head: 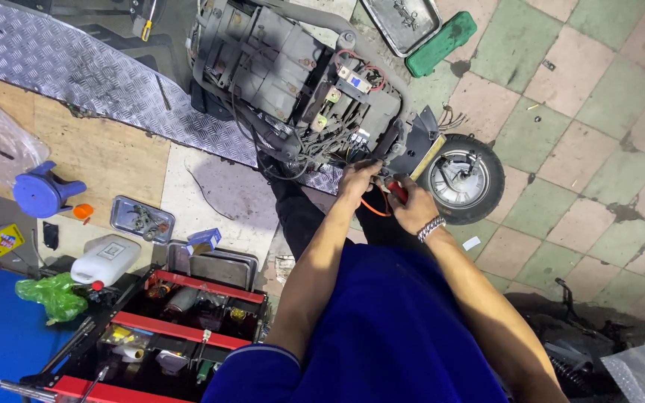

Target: Diagnosing and repairing motorcycle electrical wiring using a multimeter and hand tools.

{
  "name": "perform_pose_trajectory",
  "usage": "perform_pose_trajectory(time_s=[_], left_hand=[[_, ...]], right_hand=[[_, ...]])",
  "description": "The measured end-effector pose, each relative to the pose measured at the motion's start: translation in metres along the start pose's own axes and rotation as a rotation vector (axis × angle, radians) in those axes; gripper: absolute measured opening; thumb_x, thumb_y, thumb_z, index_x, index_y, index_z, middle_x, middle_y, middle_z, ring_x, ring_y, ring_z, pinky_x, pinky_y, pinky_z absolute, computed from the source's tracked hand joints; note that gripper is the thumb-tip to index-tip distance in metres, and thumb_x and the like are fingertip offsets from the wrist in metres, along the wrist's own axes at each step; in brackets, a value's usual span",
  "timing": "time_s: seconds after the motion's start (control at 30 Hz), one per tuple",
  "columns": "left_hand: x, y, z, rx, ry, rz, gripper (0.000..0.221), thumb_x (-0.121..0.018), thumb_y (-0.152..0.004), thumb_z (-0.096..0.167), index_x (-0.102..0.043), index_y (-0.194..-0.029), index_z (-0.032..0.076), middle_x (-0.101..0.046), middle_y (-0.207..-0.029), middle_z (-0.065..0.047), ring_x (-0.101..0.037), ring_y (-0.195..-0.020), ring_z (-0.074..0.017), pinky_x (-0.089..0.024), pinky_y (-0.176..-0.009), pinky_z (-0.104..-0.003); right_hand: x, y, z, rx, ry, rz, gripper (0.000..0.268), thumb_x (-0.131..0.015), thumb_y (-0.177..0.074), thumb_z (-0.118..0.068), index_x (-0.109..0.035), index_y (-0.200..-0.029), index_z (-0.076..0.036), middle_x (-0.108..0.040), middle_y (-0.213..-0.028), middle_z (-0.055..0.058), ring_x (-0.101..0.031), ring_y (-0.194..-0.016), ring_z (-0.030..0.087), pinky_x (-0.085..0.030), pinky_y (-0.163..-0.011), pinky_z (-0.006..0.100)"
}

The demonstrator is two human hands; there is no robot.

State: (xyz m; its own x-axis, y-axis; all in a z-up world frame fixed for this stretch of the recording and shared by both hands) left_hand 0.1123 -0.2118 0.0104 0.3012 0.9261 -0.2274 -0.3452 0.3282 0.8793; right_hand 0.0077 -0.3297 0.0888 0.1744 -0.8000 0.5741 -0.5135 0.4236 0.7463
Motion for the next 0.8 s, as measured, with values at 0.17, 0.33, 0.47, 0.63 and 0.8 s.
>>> perform_pose_trajectory(time_s=[0.17,0.33,0.47,0.63,0.8], left_hand=[[-0.001,0.005,0.009,-0.001,0.092,0.000,0.028,-0.081,-0.085,0.010,-0.072,-0.106,-0.007,-0.063,-0.082,-0.016,-0.069,-0.060,-0.0218,-0.042,-0.041,-0.021],[-0.007,-0.011,-0.003,0.019,0.204,0.020,0.025,-0.080,-0.087,0.010,-0.072,-0.103,-0.007,-0.065,-0.080,-0.015,-0.067,-0.062,-0.0195,-0.041,-0.043,-0.019],[-0.009,-0.052,-0.033,0.048,0.334,0.025,0.022,-0.080,-0.088,0.013,-0.072,-0.099,-0.004,-0.065,-0.075,-0.016,-0.067,-0.064,-0.0228,-0.047,-0.047,-0.026],[-0.025,-0.006,-0.015,0.189,0.400,0.026,0.028,-0.077,-0.090,0.023,-0.067,-0.104,0.001,-0.062,-0.083,-0.015,-0.067,-0.071,-0.0295,-0.058,-0.064,-0.043],[-0.060,0.042,0.030,0.279,0.353,-0.057,0.041,-0.071,-0.094,0.045,-0.057,-0.111,0.009,-0.056,-0.087,-0.010,-0.070,-0.076,-0.0284,-0.054,-0.085,-0.059]], right_hand=[[0.006,-0.006,-0.002,-0.013,-0.064,0.028,0.052,-0.068,-0.090,-0.038,-0.064,-0.139,-0.023,-0.075,-0.110,0.015,-0.070,-0.108,0.039,-0.056,-0.091,0.051],[0.027,0.013,-0.029,-0.165,-0.731,-0.008,0.054,-0.070,-0.089,-0.019,-0.056,-0.138,0.001,-0.070,-0.098,0.018,-0.070,-0.062,0.025,-0.052,-0.045,0.032],[0.048,0.039,-0.077,-0.457,-1.348,-0.083,0.024,-0.069,-0.089,-0.011,-0.059,-0.103,0.006,-0.061,-0.083,0.015,-0.046,-0.049,0.004,-0.028,-0.035,0.013],[0.044,-0.002,-0.047,-0.092,0.024,-0.098,0.051,-0.072,-0.078,-0.038,-0.071,-0.126,-0.019,-0.076,-0.099,0.016,-0.072,-0.102,0.037,-0.057,-0.086,0.047],[0.060,-0.015,-0.067,-0.102,0.114,-0.178,0.053,-0.072,-0.076,-0.038,-0.075,-0.122,-0.012,-0.076,-0.108,0.020,-0.070,-0.110,0.042,-0.056,-0.095,0.051]])
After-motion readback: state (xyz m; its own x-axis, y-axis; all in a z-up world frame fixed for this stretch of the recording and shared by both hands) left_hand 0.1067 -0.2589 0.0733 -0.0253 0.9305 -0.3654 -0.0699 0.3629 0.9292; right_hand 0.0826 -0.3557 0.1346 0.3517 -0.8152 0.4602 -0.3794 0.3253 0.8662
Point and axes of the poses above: each hand's wrist, its own y-axis away from the middle knuckle, its own x-axis out of the back of the hand, z = x × y, the point moved 5 cm from there along -y, towards the middle knuckle
